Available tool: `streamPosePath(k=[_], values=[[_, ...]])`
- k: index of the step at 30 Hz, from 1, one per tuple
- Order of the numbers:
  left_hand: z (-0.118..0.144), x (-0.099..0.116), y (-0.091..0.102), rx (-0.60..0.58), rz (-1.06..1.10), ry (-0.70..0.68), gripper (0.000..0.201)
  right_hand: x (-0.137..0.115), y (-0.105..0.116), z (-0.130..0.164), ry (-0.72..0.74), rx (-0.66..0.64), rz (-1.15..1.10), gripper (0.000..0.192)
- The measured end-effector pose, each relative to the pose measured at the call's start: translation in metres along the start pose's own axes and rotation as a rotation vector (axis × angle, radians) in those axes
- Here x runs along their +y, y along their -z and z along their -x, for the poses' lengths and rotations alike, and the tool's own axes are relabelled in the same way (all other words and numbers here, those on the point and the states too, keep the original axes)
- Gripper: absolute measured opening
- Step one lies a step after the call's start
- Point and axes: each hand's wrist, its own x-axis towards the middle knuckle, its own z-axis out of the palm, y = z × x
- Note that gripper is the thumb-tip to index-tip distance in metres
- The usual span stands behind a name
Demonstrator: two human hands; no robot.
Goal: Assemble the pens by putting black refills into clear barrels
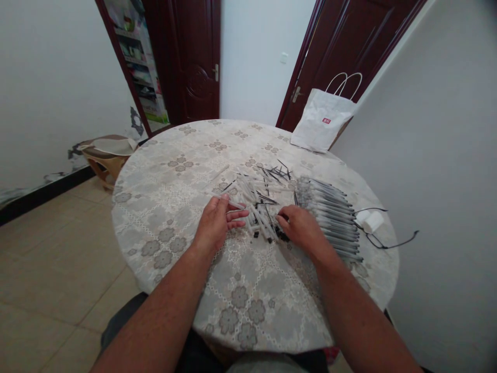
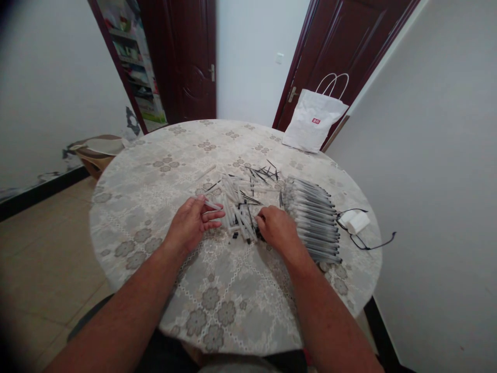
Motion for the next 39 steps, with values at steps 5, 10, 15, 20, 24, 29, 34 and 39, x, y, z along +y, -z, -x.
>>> streamPosePath(k=[5, 10, 15, 20, 24, 29, 34, 39], values=[[0.000, 0.001, -0.002, -0.040, 0.048, 0.009, 0.031, -0.017, -0.008, -0.002, -0.050, -0.104, 0.104, 0.031], [-0.002, 0.000, 0.000, -0.063, 0.052, 0.008, 0.027, -0.022, -0.013, -0.006, -0.104, -0.132, 0.138, 0.029], [-0.002, -0.002, 0.001, -0.064, 0.050, 0.004, 0.029, -0.024, -0.011, -0.003, -0.092, -0.012, 0.061, 0.027], [0.000, -0.001, 0.001, -0.025, 0.056, -0.017, 0.031, -0.031, -0.008, 0.003, 0.232, 0.005, -0.132, 0.020], [0.001, 0.001, 0.001, -0.014, 0.094, -0.045, 0.032, -0.034, -0.009, 0.004, 0.283, -0.032, -0.107, 0.019], [0.000, 0.000, 0.001, -0.019, 0.079, -0.060, 0.033, -0.030, -0.009, 0.004, 0.267, -0.032, -0.046, 0.021], [0.001, -0.001, 0.000, -0.026, -0.032, -0.085, 0.032, -0.027, -0.008, 0.003, 0.259, -0.033, -0.025, 0.022], [0.003, -0.003, -0.002, -0.086, -0.099, -0.054, 0.032, -0.027, -0.009, 0.004, 0.307, 0.089, -0.224, 0.016]])
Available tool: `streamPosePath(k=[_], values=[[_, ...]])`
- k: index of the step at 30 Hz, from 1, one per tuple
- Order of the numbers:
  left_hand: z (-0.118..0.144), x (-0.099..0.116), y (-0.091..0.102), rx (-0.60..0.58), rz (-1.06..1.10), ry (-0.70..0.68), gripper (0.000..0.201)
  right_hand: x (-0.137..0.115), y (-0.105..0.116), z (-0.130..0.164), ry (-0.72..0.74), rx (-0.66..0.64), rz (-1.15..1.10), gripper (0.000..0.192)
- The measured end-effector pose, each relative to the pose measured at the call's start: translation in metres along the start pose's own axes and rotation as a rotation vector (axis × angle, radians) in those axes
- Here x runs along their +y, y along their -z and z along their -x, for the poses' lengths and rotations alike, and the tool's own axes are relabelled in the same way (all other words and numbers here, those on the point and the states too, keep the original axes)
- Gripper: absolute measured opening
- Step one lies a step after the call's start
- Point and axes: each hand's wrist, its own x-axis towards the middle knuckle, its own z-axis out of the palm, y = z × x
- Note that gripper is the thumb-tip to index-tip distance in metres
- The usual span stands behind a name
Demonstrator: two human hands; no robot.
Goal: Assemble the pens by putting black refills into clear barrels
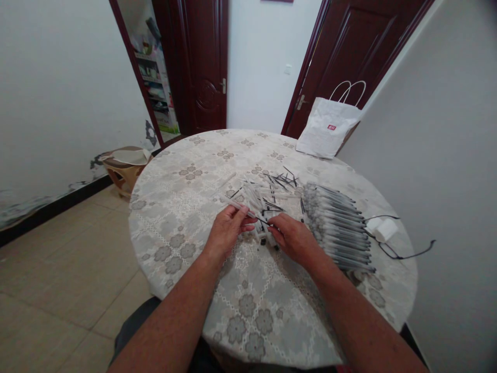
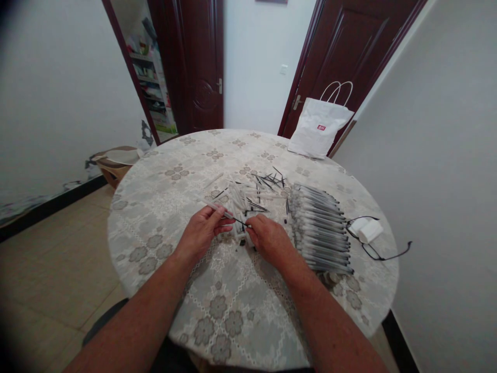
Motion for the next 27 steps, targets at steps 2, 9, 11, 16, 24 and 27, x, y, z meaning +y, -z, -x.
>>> streamPosePath(k=[2, 9, 11, 16, 24, 27], values=[[0.000, 0.000, -0.001, -0.026, 0.025, 0.031, 0.030, -0.003, 0.000, 0.000, 0.040, 0.108, -0.130, 0.017], [0.006, 0.007, -0.002, -0.166, 0.169, 0.219, 0.022, -0.017, -0.001, 0.002, 0.019, 0.273, -0.461, 0.011], [0.008, 0.009, -0.001, -0.248, 0.163, 0.278, 0.022, -0.018, -0.003, 0.004, -0.028, 0.274, -0.505, 0.011], [0.014, 0.013, -0.001, -0.349, 0.228, 0.357, 0.019, -0.018, -0.005, 0.006, -0.136, 0.234, -0.721, 0.023], [-0.002, 0.021, 0.007, 0.018, 0.509, 0.224, 0.017, 0.005, 0.013, 0.003, -0.203, 0.225, -0.494, 0.014], [-0.007, 0.019, 0.010, 0.107, 0.549, 0.181, 0.018, 0.018, 0.022, 0.006, -0.114, 0.014, -0.250, 0.006]])
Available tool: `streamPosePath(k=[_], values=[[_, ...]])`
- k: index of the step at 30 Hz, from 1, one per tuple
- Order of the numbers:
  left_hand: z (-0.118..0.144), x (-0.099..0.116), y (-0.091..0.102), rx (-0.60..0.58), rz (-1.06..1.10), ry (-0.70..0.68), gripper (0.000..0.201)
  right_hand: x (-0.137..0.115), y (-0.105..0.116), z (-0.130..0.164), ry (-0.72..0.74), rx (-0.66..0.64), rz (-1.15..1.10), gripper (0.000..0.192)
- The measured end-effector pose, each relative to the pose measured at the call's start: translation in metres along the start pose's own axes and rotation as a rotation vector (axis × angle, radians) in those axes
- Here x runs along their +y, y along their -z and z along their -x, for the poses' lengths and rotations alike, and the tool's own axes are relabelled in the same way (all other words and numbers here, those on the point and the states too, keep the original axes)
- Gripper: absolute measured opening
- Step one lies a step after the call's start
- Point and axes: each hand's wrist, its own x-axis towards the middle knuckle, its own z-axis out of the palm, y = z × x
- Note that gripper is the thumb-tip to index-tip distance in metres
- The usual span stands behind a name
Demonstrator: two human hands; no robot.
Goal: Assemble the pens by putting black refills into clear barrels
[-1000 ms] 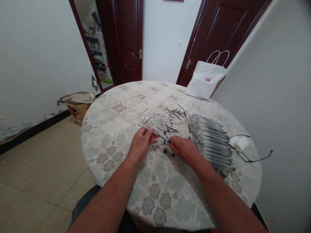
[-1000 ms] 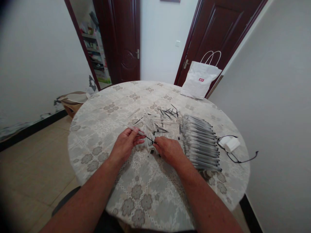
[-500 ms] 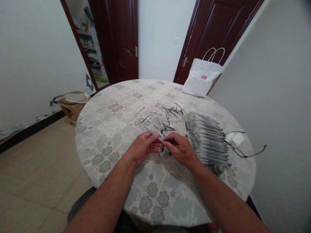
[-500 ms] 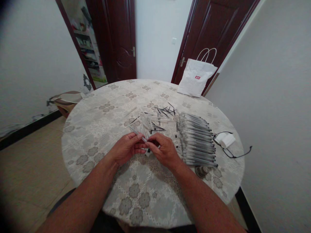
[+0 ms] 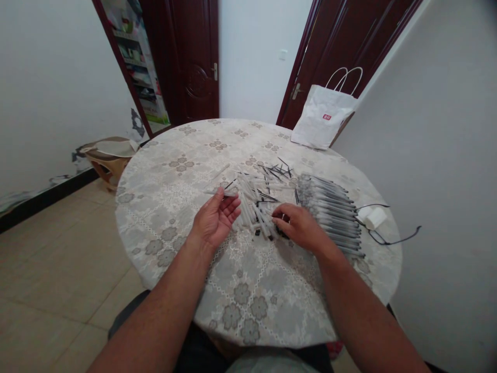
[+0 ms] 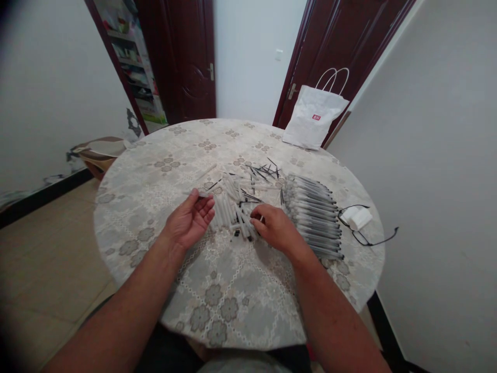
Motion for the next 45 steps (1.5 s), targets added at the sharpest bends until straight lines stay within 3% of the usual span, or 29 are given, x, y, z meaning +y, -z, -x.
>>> streamPosePath(k=[4, 8, 23, 26, 28, 31, 33, 38, 45], values=[[0.000, -0.004, 0.000, -0.004, -0.019, -0.026, 0.019, 0.004, 0.011, 0.007, 0.025, -0.241, 0.115, 0.011], [0.001, -0.007, -0.001, -0.015, -0.049, -0.067, 0.017, -0.003, 0.010, 0.012, 0.069, -0.352, 0.122, 0.014], [0.003, -0.011, 0.000, -0.045, -0.079, -0.101, 0.017, -0.014, -0.010, 0.010, 0.041, -0.326, 0.361, 0.007], [0.005, -0.012, -0.001, -0.053, -0.115, -0.084, 0.017, -0.015, -0.007, 0.008, 0.083, -0.286, 0.240, 0.010], [0.007, -0.013, -0.003, -0.071, -0.148, -0.060, 0.016, -0.014, -0.005, 0.006, 0.091, -0.168, 0.116, 0.014], [0.010, -0.014, -0.004, -0.111, -0.200, -0.013, 0.016, -0.013, -0.007, 0.002, -0.025, 0.085, -0.125, 0.014], [0.011, -0.016, -0.005, -0.142, -0.227, 0.012, 0.017, -0.014, -0.012, -0.001, -0.142, 0.179, -0.352, 0.013], [0.012, -0.019, -0.004, -0.214, -0.265, 0.059, 0.018, -0.025, -0.028, -0.004, -0.258, 0.178, -0.784, 0.017], [0.012, -0.020, -0.002, -0.236, -0.287, 0.082, 0.019, -0.031, -0.040, -0.007, -0.260, 0.180, -0.901, 0.025]])
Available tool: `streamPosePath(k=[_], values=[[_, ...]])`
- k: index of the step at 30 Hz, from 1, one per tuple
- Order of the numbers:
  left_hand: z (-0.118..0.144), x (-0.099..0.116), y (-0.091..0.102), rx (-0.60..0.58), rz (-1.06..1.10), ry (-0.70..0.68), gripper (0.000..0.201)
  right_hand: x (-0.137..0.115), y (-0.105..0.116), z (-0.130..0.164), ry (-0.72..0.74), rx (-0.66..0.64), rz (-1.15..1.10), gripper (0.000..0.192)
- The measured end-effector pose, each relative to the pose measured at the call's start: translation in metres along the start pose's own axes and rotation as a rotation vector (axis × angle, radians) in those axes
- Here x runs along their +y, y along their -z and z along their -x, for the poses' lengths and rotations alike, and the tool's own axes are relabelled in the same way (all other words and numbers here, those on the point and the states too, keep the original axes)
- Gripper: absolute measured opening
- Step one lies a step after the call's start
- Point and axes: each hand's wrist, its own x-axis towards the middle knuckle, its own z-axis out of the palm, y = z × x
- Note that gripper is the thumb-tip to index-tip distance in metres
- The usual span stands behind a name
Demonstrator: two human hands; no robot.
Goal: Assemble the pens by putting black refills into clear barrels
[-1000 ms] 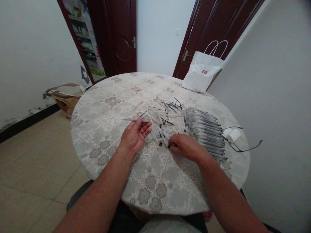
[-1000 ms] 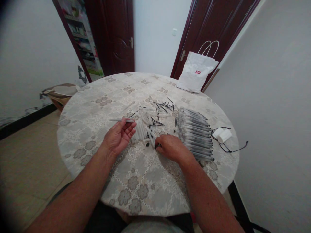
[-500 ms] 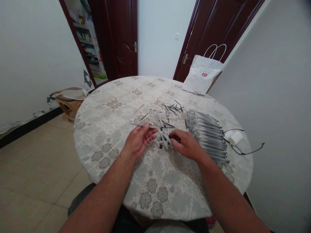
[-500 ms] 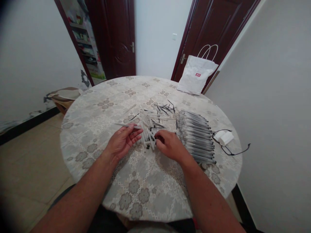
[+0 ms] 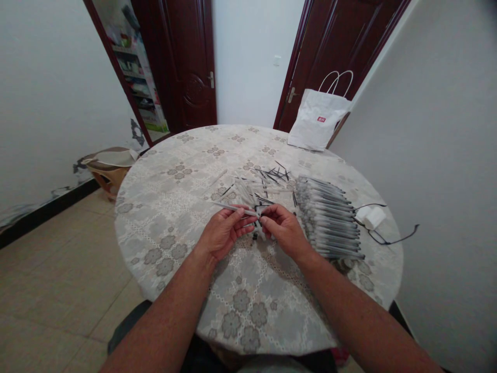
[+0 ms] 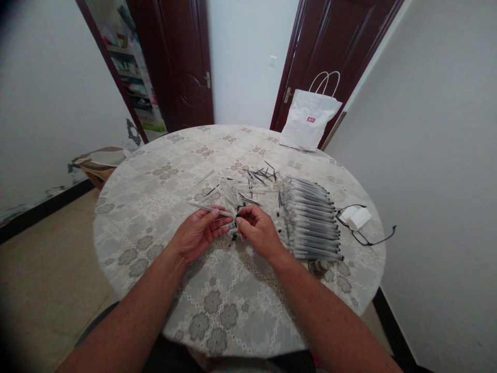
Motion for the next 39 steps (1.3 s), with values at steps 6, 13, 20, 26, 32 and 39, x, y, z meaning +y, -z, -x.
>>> streamPosePath(k=[6, 13, 20, 26, 32, 39], values=[[0.000, -0.001, 0.000, -0.020, -0.011, -0.009, 0.021, 0.005, -0.002, -0.002, 0.012, 0.011, -0.021, 0.025], [0.002, 0.001, -0.002, -0.016, -0.018, 0.000, 0.021, 0.008, -0.002, -0.002, 0.034, 0.018, -0.009, 0.028], [0.002, 0.000, -0.002, -0.028, -0.043, -0.014, 0.023, 0.015, -0.001, -0.003, 0.028, 0.012, -0.028, 0.024], [0.001, -0.001, -0.002, -0.017, -0.099, -0.033, 0.027, 0.020, 0.001, -0.002, 0.121, 0.035, 0.044, 0.019], [0.000, -0.002, 0.000, -0.029, -0.135, 0.000, 0.033, 0.020, 0.001, 0.001, 0.172, 0.091, 0.161, 0.019], [0.002, 0.000, -0.002, -0.018, -0.159, -0.003, 0.032, 0.017, 0.004, 0.000, 0.158, 0.073, 0.272, 0.024]])
